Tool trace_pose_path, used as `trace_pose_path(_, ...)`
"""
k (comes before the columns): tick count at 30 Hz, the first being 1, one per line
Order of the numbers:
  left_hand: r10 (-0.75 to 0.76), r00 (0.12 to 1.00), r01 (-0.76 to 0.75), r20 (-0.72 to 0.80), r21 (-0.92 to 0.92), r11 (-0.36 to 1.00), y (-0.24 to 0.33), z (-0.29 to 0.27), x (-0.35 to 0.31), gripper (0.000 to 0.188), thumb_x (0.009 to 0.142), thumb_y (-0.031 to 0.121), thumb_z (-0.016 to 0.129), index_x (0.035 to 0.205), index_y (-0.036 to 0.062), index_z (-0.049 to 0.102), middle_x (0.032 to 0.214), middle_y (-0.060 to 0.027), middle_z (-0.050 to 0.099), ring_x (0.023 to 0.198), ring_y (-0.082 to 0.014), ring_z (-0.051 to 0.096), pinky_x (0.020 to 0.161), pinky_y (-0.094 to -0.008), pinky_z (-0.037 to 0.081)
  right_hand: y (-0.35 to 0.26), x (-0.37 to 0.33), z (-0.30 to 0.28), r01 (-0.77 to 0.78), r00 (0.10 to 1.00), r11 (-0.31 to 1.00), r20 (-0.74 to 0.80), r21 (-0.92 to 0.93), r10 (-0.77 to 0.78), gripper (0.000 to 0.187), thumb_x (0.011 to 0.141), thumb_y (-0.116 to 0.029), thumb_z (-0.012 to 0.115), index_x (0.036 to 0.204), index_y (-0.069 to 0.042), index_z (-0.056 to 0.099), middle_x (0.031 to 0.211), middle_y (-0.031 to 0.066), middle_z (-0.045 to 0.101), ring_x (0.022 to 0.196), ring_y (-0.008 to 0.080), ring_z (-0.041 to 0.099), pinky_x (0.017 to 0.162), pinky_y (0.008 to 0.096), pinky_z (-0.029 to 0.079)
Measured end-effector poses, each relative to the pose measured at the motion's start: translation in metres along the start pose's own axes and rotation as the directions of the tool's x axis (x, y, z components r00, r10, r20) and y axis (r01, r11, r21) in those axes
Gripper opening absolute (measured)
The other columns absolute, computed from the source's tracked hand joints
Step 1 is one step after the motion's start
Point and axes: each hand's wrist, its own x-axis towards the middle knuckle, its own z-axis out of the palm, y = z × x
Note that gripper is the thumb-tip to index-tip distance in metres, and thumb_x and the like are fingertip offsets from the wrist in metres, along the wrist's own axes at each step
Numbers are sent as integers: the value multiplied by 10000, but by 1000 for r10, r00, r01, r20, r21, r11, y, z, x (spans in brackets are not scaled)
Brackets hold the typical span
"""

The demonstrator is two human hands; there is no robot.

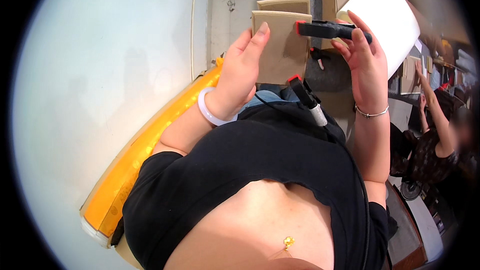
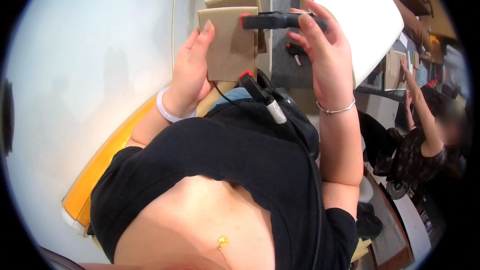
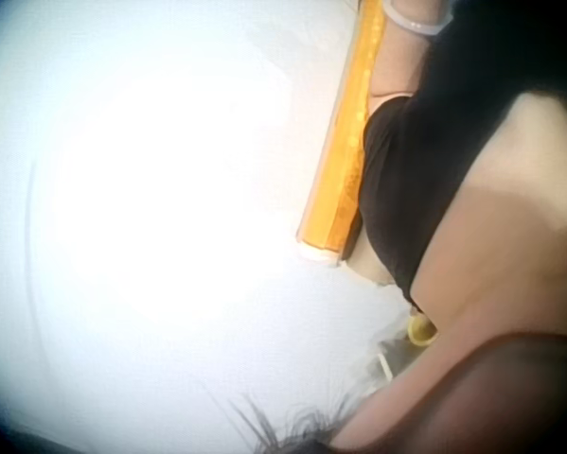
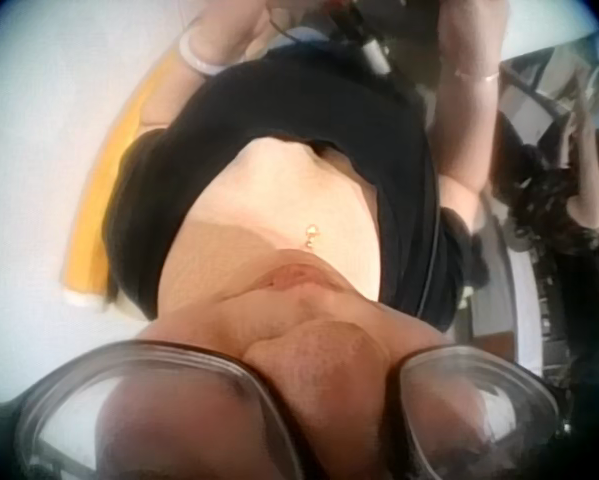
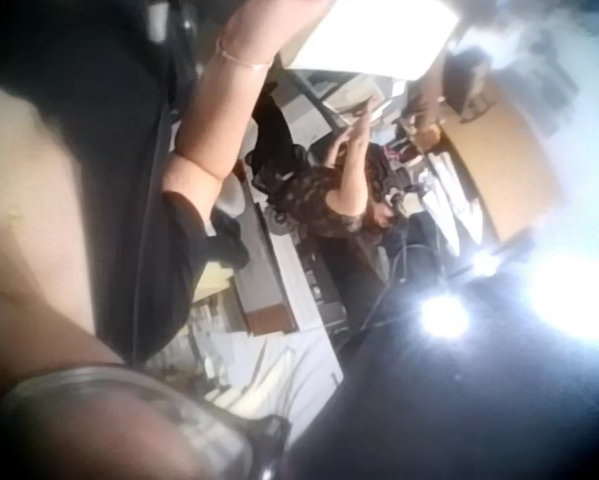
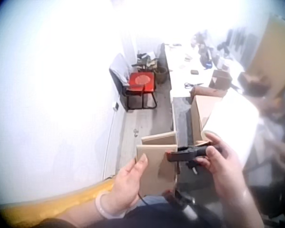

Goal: The person assembles small cardboard boxes by folding the flaps and securing them with a handheld stapler. They handle multiple boxes one at a time, picking them up from a table, stapling the edges, and placing them back down. The person also briefly handles a roll of brown paper.

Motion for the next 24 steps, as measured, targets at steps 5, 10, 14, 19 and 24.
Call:
trace_pose_path(5,25,999,-25,-40,1,1000,-2,0,0,386,1039,339,560,1232,5,564,1182,-64,641,1078,-115,593,938,-283,488,19,-9,17,-118,991,963,39,-244,131,384,951,-167,701,1251,15,545,1065,52,639,1013,119,613,854,242,513)
trace_pose_path(10,47,999,-47,-17,18,999,-1,1,-8,394,1044,334,554,1252,0,557,1195,-67,638,1103,-112,581,956,-283,477,27,-22,36,-67,985,965,137,-253,104,298,890,-193,774,1075,6,652,964,44,683,879,92,621,806,244,512)
trace_pose_path(14,6,999,-7,49,19,1000,-1,4,-10,411,1036,304,574,1303,-6,528,1236,-73,625,1132,-118,575,980,-291,471,23,-20,39,-92,982,929,121,-358,143,367,876,-246,785,1087,39,693,933,63,707,845,93,635,780,233,516)
trace_pose_path(19,37,994,-52,100,159,986,-1,3,-12,452,1019,247,611,1358,-23,483,1282,-86,605,1162,-129,564,1018,-302,453,23,-22,39,-93,984,931,108,-352,139,361,879,-249,778,1071,50,711,901,53,705,804,78,618,731,223,503)
trace_pose_path(24,93,986,-119,141,188,975,-3,1,-12,473,1019,230,610,1380,-32,454,1314,-96,583,1193,-138,543,1040,-306,435,20,-25,39,-45,992,917,91,-396,88,307,879,-237,776,1025,30,740,857,32,698,760,56,577,681,209,472)
